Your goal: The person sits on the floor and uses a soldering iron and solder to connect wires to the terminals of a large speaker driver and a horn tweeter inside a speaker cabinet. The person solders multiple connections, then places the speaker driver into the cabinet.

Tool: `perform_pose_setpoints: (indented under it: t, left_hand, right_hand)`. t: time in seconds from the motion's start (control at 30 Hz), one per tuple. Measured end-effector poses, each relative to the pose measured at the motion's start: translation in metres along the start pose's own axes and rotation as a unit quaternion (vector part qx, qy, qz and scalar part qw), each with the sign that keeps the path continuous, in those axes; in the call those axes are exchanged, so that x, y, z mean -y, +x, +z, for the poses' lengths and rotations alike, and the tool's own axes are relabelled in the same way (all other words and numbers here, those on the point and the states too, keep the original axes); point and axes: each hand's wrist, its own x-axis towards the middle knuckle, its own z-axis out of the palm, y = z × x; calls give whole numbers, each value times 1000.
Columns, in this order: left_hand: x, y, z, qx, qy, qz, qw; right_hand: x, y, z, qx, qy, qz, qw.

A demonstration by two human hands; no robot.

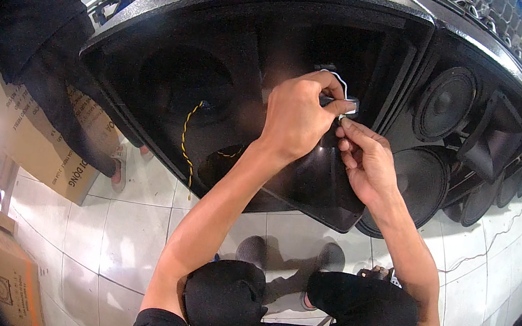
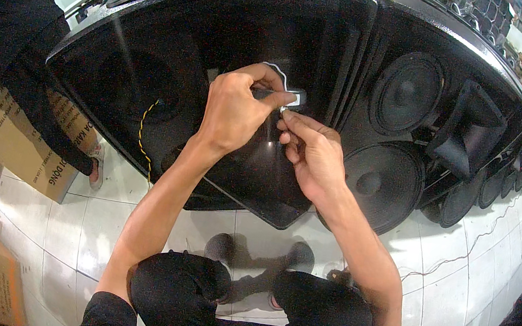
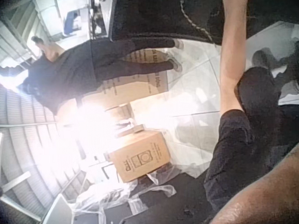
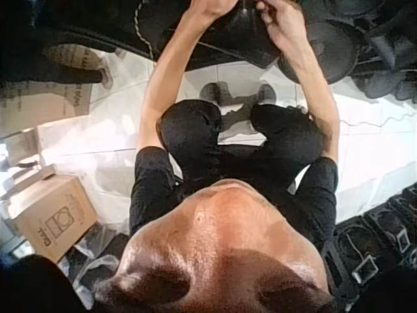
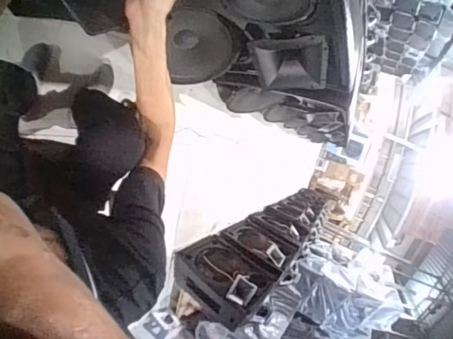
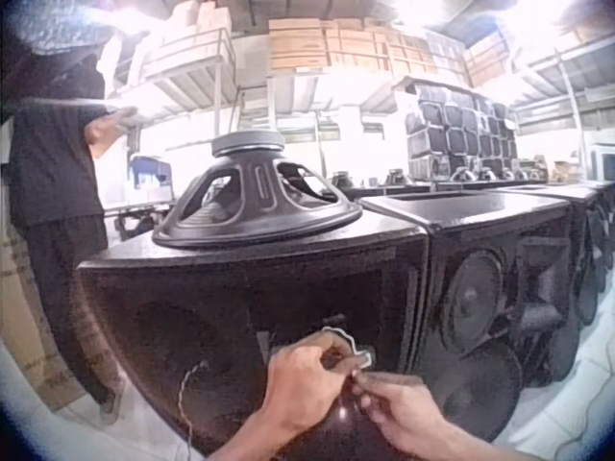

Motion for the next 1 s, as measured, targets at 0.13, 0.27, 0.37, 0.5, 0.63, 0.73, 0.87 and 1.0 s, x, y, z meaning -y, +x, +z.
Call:
perform_pose_setpoints:
  t: [0.13,0.27,0.37,0.5,0.63,0.73,0.87,1.0]
  left_hand:
    - [3,-1,1,-17,6,23,1000]
    - [2,0,-1,-6,3,10,1000]
    - [4,-1,-2,-7,5,10,1000]
    - [-1,0,1,-1,13,1,1000]
    - [14,-1,8,-2,-65,11,998]
    - [14,-1,5,-7,-25,39,999]
    - [12,-3,8,-26,37,67,997]
    - [39,5,58,-141,-68,131,979]
  right_hand:
    - [3,-6,5,1,6,37,999]
    - [3,-6,8,-7,24,45,999]
    - [1,-7,15,-22,-3,23,999]
    - [1,-1,-2,-4,-80,-17,997]
    - [2,-7,11,-48,-145,-48,987]
    - [2,-10,5,-49,-216,-76,972]
    - [-4,-2,-16,-39,-277,-134,951]
    - [-2,16,-63,17,-523,-249,815]
